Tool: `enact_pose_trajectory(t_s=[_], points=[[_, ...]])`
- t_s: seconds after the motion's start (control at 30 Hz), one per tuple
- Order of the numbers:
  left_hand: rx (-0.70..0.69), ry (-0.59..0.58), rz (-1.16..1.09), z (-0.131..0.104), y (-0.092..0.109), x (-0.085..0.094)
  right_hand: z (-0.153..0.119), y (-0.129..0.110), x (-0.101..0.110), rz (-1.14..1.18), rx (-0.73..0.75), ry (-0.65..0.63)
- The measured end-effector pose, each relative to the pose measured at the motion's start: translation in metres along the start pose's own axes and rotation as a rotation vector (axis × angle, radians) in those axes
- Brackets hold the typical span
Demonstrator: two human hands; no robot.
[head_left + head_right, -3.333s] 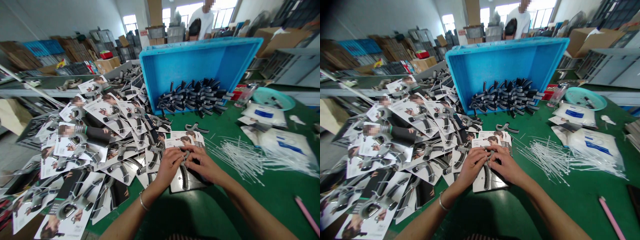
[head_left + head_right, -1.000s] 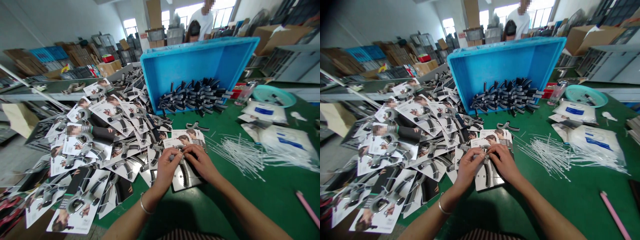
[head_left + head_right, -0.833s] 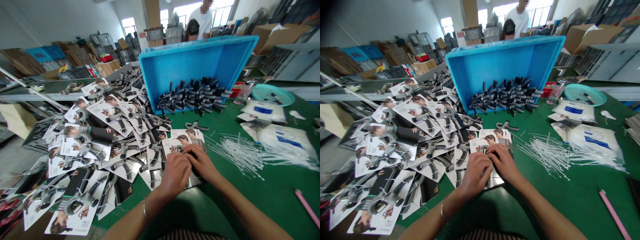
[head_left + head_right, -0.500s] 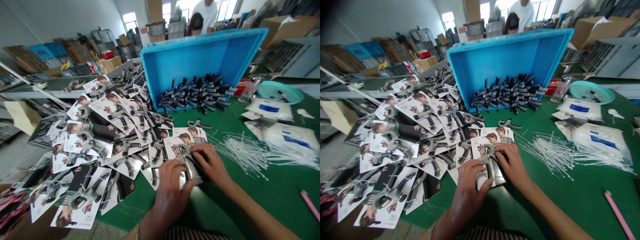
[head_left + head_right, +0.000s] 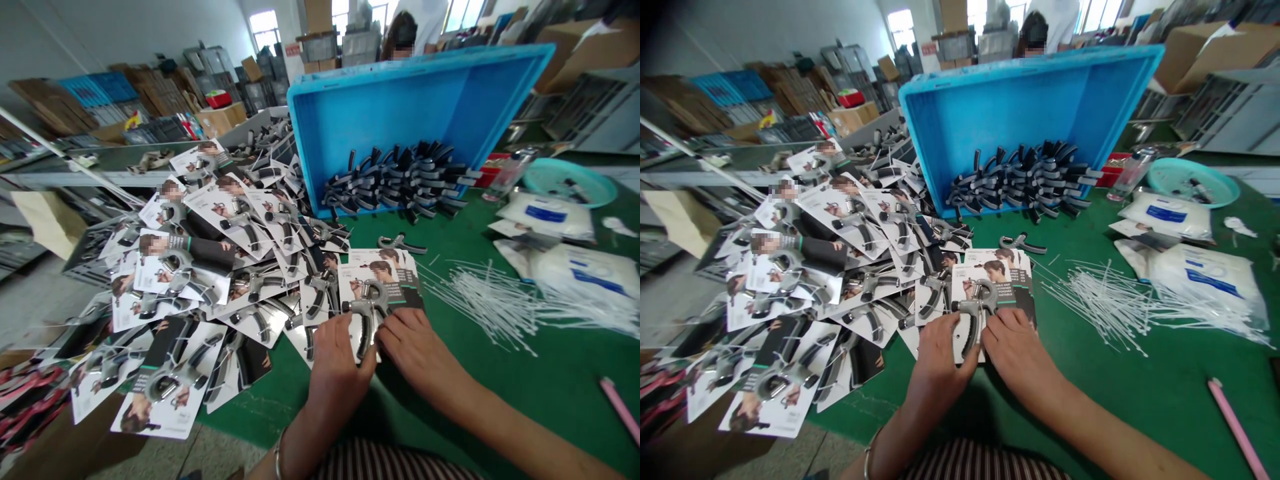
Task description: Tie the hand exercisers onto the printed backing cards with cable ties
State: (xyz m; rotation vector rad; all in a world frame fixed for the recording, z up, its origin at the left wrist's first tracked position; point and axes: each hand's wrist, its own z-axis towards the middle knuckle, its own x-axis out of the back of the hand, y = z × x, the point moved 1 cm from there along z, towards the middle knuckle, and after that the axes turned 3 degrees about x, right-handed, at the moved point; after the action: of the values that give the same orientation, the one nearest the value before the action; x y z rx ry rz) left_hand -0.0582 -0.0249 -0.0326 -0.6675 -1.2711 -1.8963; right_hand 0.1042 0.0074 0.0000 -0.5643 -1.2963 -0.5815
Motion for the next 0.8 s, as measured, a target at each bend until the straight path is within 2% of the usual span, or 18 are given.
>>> enact_pose_trajectory(t_s=[0.13,0.23,0.33,0.47,0.53,0.7,0.8], points=[[-0.065,-0.071,-0.080,0.003,-0.007,0.007,0.010,-0.003,0.005,-0.055,0.075,-0.026],[-0.068,-0.145,-0.120,0.010,-0.010,0.014,0.015,-0.004,0.006,0.006,0.058,-0.002],[0.024,-0.175,-0.185,0.015,-0.021,0.023,0.015,0.000,0.007,0.202,-0.018,0.024],[0.201,-0.200,-0.291,0.018,-0.046,0.034,0.008,0.005,0.007,0.499,-0.100,0.039],[0.225,-0.247,-0.374,0.019,-0.052,0.036,0.007,0.006,0.004,0.581,-0.117,0.062],[0.125,-0.248,-0.516,0.027,-0.039,0.028,0.016,0.005,-0.009,0.665,-0.118,0.179],[0.094,-0.250,-0.536,0.029,-0.029,0.018,0.018,0.005,-0.015,0.656,-0.185,0.235]])
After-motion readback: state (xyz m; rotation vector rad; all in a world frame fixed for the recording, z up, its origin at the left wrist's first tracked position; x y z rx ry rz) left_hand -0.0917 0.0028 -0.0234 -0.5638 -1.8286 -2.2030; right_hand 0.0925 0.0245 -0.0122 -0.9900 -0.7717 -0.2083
